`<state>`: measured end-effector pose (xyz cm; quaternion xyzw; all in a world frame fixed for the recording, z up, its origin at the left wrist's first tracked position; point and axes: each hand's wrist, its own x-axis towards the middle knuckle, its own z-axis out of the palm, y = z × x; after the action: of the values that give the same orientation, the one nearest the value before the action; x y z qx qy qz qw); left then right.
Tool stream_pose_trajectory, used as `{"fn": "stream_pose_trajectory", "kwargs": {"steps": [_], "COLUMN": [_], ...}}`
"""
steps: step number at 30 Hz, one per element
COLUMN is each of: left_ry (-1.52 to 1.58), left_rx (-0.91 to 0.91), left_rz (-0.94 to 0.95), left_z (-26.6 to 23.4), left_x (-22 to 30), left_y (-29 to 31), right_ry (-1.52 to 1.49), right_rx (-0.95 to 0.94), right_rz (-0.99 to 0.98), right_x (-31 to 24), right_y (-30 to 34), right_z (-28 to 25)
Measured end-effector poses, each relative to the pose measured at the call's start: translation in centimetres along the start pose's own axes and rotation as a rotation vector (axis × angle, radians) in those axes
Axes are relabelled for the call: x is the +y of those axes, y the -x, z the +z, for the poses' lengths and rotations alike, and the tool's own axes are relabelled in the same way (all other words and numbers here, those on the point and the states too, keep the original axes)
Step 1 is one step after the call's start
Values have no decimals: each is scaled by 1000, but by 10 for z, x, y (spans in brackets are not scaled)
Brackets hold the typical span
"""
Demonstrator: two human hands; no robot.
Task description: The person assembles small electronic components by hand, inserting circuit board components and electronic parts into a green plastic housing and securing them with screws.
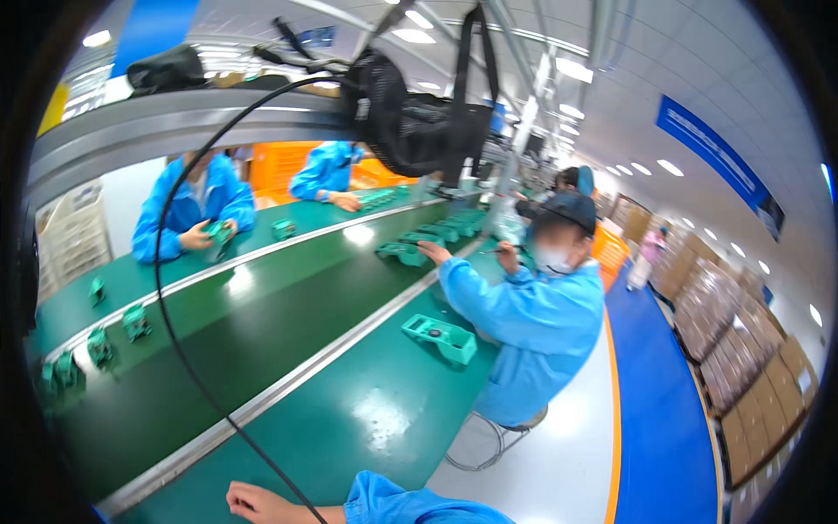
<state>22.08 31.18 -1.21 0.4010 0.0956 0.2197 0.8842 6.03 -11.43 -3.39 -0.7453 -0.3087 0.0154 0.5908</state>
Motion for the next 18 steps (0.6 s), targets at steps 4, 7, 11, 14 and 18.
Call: {"fn": "stream_pose_trajectory", "kwargs": {"steps": [4,7,11,14,18], "left_ry": [-196,-347,-543,-684,-895], "left_rx": [-163,-221,-281,-321,-357], "left_rz": [71,140,263,371,494], "left_z": [15,-17,-66,-93,-117], "left_x": [-28,-48,-68,-83,-103], "left_y": [-29,-35,-42,-42,-23], "right_ry": [72,90,93,71,-56], "right_rx": [-9,-1,9,21,101], "right_rz": [-46,-73,-77,-101,-81], "right_x": [-10,-11,-15,-13,-12], "right_y": [3,3,2,4,7], "right_z": [0,3,3,6,4]}}
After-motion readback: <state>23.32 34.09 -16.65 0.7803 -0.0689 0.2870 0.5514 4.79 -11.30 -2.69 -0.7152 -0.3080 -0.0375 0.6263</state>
